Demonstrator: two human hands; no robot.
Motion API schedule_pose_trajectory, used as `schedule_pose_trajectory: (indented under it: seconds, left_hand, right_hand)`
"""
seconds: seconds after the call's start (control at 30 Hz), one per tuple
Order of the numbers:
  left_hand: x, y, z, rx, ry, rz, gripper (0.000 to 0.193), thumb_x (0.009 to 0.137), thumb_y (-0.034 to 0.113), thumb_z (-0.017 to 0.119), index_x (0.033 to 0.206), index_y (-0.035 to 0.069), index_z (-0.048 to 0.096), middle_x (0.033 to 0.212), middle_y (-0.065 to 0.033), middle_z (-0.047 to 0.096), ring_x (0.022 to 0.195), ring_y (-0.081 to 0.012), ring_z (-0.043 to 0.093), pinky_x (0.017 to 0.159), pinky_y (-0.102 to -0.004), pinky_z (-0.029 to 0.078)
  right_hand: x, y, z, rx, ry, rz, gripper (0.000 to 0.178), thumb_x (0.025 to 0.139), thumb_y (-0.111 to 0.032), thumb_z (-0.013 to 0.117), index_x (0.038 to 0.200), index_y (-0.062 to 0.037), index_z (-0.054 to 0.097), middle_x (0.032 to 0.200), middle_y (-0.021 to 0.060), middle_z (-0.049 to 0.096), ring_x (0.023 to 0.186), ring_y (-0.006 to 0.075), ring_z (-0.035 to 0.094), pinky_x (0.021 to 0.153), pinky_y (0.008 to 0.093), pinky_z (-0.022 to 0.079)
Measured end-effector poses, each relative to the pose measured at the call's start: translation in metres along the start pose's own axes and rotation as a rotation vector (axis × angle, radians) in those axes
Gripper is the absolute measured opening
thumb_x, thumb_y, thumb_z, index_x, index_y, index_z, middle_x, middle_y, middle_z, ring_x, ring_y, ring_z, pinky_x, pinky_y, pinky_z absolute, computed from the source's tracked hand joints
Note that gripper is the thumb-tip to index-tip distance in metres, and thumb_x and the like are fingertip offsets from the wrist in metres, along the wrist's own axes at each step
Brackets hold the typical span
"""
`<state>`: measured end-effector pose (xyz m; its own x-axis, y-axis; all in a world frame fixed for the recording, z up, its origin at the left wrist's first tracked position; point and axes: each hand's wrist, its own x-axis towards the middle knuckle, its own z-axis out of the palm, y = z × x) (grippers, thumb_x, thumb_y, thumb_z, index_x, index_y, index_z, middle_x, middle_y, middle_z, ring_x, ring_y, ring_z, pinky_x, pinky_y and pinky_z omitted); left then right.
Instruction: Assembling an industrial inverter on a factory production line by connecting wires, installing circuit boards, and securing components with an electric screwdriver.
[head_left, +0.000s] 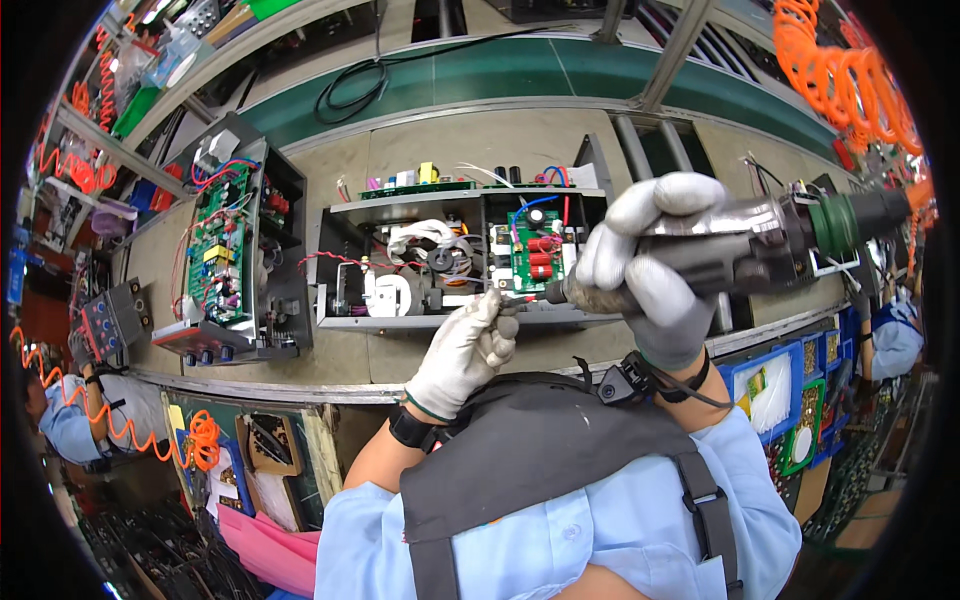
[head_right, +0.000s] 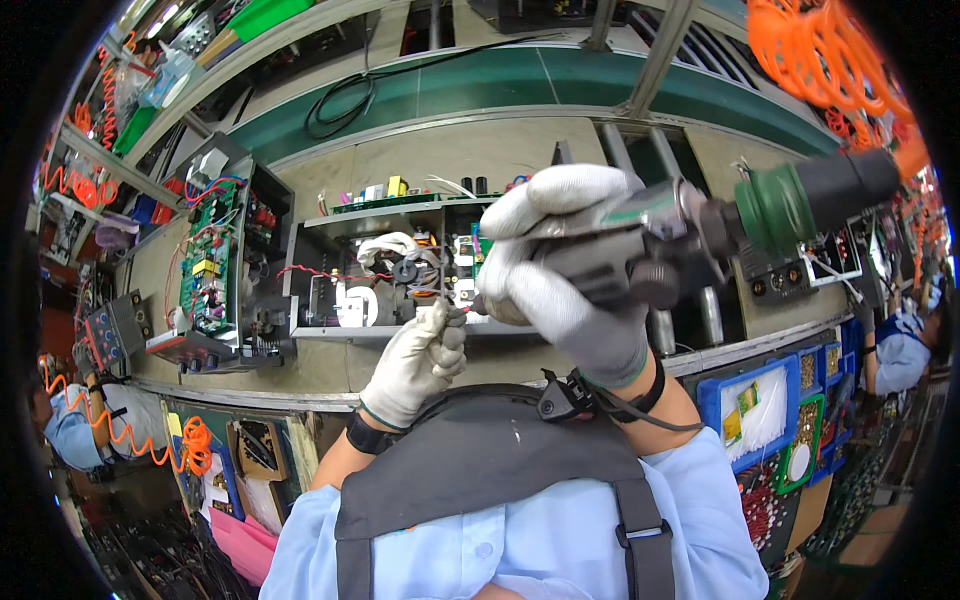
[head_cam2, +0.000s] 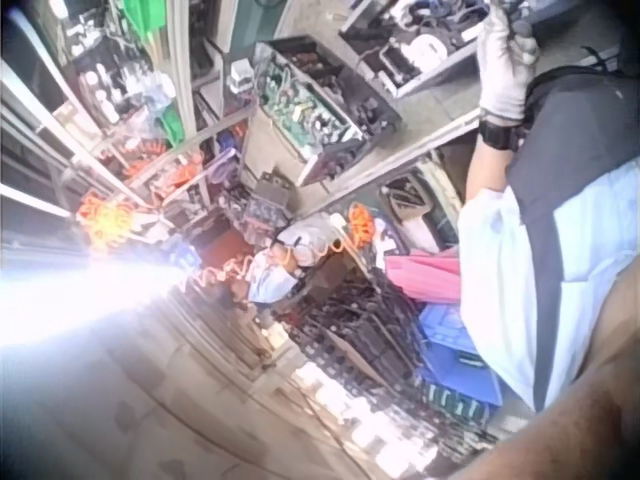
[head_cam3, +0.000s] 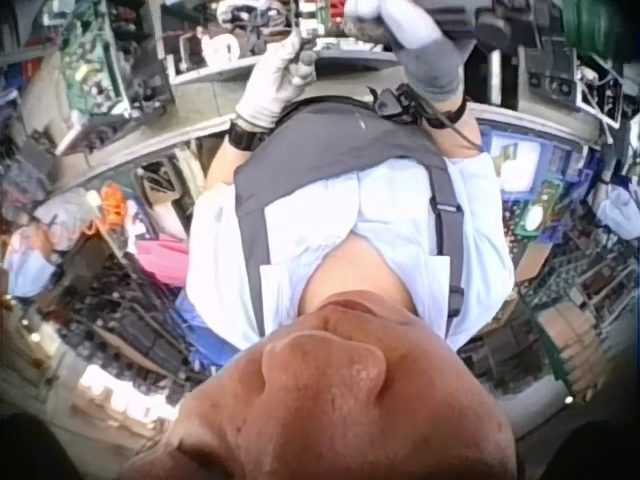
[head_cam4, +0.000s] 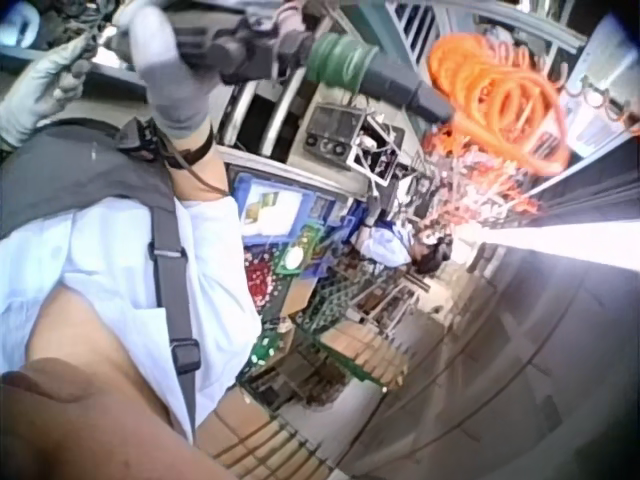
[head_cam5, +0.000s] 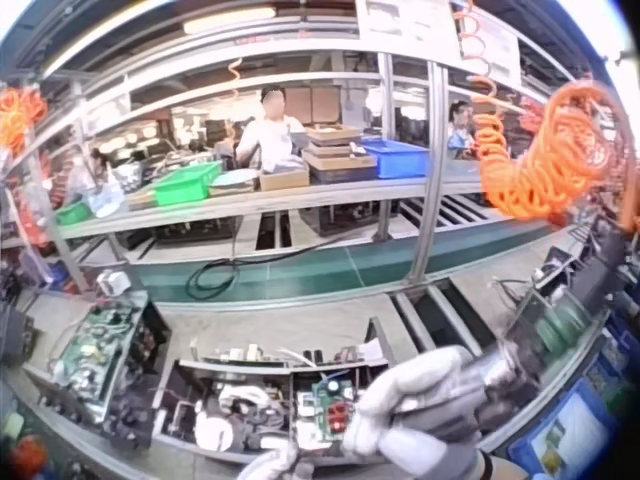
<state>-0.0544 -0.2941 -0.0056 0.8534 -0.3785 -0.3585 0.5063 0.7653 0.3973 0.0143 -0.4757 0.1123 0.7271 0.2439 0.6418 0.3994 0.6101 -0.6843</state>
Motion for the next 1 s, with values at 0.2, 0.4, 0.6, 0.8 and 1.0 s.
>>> schedule_pose_trajectory:
  seconds: [0.2,0.4,0.6,0.8,1.0]
  left_hand:
    - [-0.006,0.031,-0.005,0.867,0.201,0.271,0.050,0.097,0.038,0.047,0.135,0.007,0.039,0.103,-0.0168,0.064,0.077,-0.0152,0.062,0.061,-0.0229,0.047]
    - [0.004,0.038,-0.027,2.262,0.374,0.710,0.070,0.065,0.054,0.071,0.113,0.004,0.062,0.116,-0.0118,0.060,0.113,-0.0300,0.051,0.098,-0.0474,0.033]
    - [0.003,0.042,-0.024,2.348,0.257,0.772,0.084,0.056,0.063,0.071,0.115,0.004,0.061,0.114,-0.0123,0.061,0.115,-0.0304,0.050,0.104,-0.0495,0.028]
    - [0.003,0.041,-0.014,2.402,0.317,0.637,0.087,0.052,0.062,0.074,0.116,0.004,0.061,0.114,-0.0129,0.061,0.117,-0.0295,0.049,0.108,-0.0513,0.021]
    - [0.000,0.040,-0.016,2.269,0.296,0.517,0.070,0.053,0.054,0.078,0.109,0.013,0.064,0.112,-0.0090,0.063,0.114,-0.0286,0.051,0.108,-0.0538,0.020]
  right_hand:
    - [0.006,0.011,-0.001,0.066,0.131,0.130,0.039,0.077,0.007,0.058,0.114,-0.0011,0.048,0.098,0.0174,0.059,0.073,0.0153,0.061,0.060,0.0293,0.052]
    - [0.001,0.055,-0.015,-0.031,0.360,0.141,0.039,0.075,0.011,0.058,0.111,-0.0014,0.049,0.098,0.0177,0.061,0.072,0.0168,0.062,0.064,0.0292,0.053]
    - [-0.003,0.080,-0.021,-0.129,0.286,0.122,0.039,0.074,0.006,0.062,0.110,-0.0016,0.049,0.097,0.0146,0.062,0.077,0.0132,0.061,0.067,0.0285,0.052]
    - [0.018,0.089,0.003,-0.087,-0.041,0.330,0.032,0.074,0.006,0.060,0.103,-0.0038,0.051,0.095,0.0064,0.061,0.090,0.0125,0.060,0.079,0.0282,0.050]
    - [0.029,0.090,0.024,-0.432,-0.335,0.232,0.039,0.070,-0.002,0.069,0.105,-0.0016,0.053,0.090,0.0017,0.061,0.080,0.0084,0.057,0.073,0.0250,0.048]
